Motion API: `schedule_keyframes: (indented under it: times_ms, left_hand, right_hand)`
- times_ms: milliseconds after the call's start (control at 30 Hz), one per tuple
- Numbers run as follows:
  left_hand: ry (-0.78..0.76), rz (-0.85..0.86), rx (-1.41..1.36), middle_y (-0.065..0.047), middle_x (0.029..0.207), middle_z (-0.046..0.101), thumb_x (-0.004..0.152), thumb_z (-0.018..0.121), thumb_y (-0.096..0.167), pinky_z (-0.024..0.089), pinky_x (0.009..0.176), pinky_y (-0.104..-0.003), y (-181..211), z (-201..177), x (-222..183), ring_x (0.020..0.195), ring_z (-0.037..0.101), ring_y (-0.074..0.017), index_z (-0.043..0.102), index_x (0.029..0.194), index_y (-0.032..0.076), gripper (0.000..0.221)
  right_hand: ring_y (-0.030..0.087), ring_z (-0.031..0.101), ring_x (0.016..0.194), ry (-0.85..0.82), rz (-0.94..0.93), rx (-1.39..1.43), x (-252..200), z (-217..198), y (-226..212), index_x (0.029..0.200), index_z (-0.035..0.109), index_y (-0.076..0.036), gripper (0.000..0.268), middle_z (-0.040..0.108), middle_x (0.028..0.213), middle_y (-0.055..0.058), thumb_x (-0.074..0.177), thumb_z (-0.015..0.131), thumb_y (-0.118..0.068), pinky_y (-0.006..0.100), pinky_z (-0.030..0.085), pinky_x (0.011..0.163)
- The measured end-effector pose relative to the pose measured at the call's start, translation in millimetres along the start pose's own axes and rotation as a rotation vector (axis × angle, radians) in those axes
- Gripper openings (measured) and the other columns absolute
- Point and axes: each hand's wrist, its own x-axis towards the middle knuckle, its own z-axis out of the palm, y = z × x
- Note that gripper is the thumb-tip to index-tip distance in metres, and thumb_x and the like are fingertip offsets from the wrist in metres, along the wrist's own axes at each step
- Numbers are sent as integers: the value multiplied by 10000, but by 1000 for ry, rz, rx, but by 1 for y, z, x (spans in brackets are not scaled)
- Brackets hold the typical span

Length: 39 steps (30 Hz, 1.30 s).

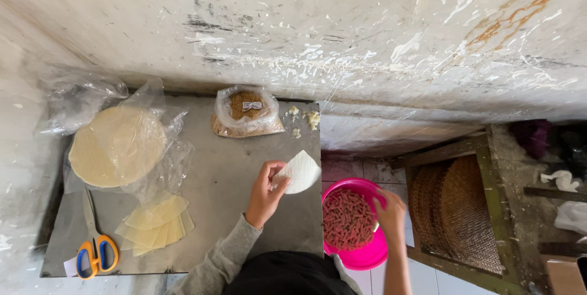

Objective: The person places a small amount of filling onto a square wrapper, rolls it tightly into a thin cylinder, and then stacks the finished rolls into a plastic bag.

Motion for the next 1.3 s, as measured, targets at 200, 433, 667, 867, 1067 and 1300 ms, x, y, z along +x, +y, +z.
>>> schedule_keyframes:
  times_ms: [200,433,667,867,1067,1300]
  left_hand:
    - [167,-263,568,-148,1134,671,888,726,135,559,751,-374,-35,-17,-13,837,690,-250,497,1315,53,491]
    - [216,-95,503,-163,1084,679,891,716,119,567,747,-353,-58,-32,-30,838,680,-254,524,1309,50,465]
    - [239,36,518,-150,1082,683,924,689,103,571,749,-351,-70,-29,-36,852,678,-239,563,1276,43,378]
    - [246,66,525,-140,1065,678,922,683,82,577,744,-349,-66,-29,-35,845,682,-235,574,1263,44,360]
    - [250,40,529,-121,1051,687,928,702,111,576,730,-341,-66,-27,-38,827,680,-219,576,1271,56,370]
    - [240,48,505,-135,1055,667,900,735,111,563,707,-343,-64,-29,-34,773,636,-227,565,1277,33,421]
  right_hand:
    - [375,584,1118,173,-1045,-169,-8,87,-145,1202,715,-120,342,667,1196,165,870,679,-44,465,483,982]
    - [346,563,1096,155,-1173,-444,5,133,-198,1359,655,-207,666,579,1278,117,756,589,69,452,490,940]
    - [298,548,1143,189,-1186,-647,14,137,-191,1345,671,-236,627,579,1295,77,780,618,29,424,466,897]
    - [303,528,1212,119,-1128,-600,18,124,-210,1048,789,-268,438,601,1259,55,767,637,32,430,458,983]
    - [371,524,1146,24,-1087,-140,39,140,-236,1112,804,-154,544,608,1218,149,732,535,126,432,475,972]
    - [326,655,1039,-424,-943,39,31,168,-161,1076,820,-119,532,702,1076,179,746,478,120,364,506,947]
